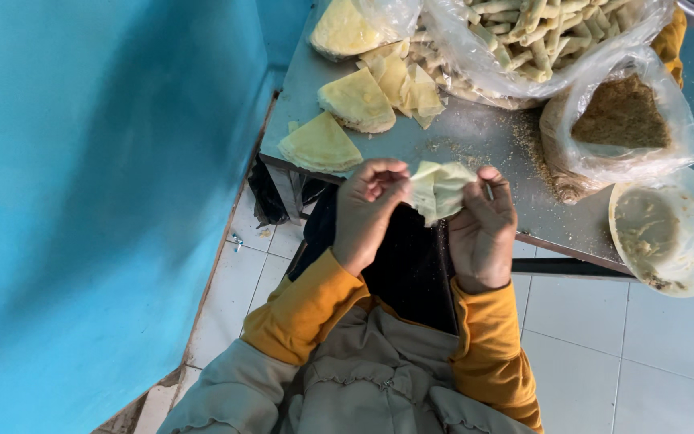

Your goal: The person sits at a small table folding triangular dough wrappers around filling. They take a wrapper, place filling from a plastic bag, fold and pinch the wrapper closed by hand, and set the finished pastry aside, repeating the process continuously.

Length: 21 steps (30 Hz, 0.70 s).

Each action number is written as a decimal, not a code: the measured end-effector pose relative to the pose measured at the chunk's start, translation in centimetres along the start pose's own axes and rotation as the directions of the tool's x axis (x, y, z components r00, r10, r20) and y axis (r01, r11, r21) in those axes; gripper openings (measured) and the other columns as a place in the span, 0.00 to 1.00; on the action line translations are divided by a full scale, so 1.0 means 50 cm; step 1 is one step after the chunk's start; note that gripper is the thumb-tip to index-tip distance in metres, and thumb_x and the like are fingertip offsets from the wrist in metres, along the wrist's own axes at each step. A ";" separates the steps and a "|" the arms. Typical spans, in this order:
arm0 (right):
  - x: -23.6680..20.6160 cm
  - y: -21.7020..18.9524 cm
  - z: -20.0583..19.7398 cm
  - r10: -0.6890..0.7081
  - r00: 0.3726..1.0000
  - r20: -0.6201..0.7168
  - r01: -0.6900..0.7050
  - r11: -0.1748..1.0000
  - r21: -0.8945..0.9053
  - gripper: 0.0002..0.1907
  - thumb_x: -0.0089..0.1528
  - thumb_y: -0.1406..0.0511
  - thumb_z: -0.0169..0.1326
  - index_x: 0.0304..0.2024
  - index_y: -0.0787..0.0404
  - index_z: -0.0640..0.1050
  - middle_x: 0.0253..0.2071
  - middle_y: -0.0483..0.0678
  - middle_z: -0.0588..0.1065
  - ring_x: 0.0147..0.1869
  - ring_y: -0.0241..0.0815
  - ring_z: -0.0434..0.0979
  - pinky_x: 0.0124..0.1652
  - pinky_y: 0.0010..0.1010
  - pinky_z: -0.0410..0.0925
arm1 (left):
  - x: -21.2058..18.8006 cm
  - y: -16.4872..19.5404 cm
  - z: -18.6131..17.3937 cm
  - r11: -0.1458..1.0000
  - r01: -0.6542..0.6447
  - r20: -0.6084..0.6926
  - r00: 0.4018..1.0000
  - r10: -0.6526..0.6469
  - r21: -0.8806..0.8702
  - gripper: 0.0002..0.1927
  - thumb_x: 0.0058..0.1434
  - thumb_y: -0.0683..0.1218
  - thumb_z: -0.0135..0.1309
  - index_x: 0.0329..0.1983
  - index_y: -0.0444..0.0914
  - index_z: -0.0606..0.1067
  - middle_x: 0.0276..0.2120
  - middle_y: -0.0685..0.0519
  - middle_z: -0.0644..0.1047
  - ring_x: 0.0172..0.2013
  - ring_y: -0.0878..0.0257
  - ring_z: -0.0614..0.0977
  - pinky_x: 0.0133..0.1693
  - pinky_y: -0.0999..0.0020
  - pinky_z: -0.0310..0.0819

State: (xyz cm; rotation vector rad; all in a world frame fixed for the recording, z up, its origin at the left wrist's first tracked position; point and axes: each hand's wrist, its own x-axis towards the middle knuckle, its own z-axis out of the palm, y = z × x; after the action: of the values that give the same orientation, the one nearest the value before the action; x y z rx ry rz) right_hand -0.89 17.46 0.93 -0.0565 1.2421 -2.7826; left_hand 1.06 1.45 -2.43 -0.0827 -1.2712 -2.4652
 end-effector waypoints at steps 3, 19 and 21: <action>0.014 -0.038 -0.019 -0.066 0.997 0.030 0.064 0.995 0.073 0.08 0.70 0.77 0.46 0.51 0.64 0.68 0.45 0.52 0.75 0.49 0.43 0.80 0.51 0.38 0.78 | 0.013 0.012 -0.032 0.999 0.009 -0.113 0.994 -0.013 -0.043 0.09 0.65 0.35 0.59 0.47 0.36 0.77 0.42 0.53 0.80 0.40 0.68 0.80 0.46 0.73 0.79; -0.059 -0.091 -0.029 -0.211 0.885 0.415 0.422 -0.012 -0.907 0.16 0.68 0.77 0.55 0.57 0.59 0.75 0.60 0.52 0.78 0.65 0.44 0.79 0.62 0.36 0.72 | 0.046 0.089 -0.090 0.040 -0.595 0.571 0.787 0.235 0.803 0.15 0.65 0.46 0.64 0.54 0.45 0.79 0.61 0.55 0.72 0.63 0.54 0.67 0.64 0.50 0.56; -0.087 -0.166 -0.092 -0.301 0.892 0.338 0.281 -0.216 -0.935 0.23 0.67 0.76 0.57 0.65 0.59 0.76 0.53 0.48 0.78 0.60 0.45 0.77 0.62 0.36 0.69 | 0.040 0.075 -0.079 0.025 -0.677 0.670 0.732 0.123 0.736 0.17 0.61 0.52 0.66 0.52 0.46 0.79 0.61 0.57 0.71 0.64 0.54 0.65 0.65 0.45 0.50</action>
State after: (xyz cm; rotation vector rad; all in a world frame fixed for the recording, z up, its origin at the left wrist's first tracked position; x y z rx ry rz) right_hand 2.54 26.83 4.06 -0.4886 3.3602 -1.0088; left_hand 0.96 -4.25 -1.44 -0.6034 -2.3662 -0.6643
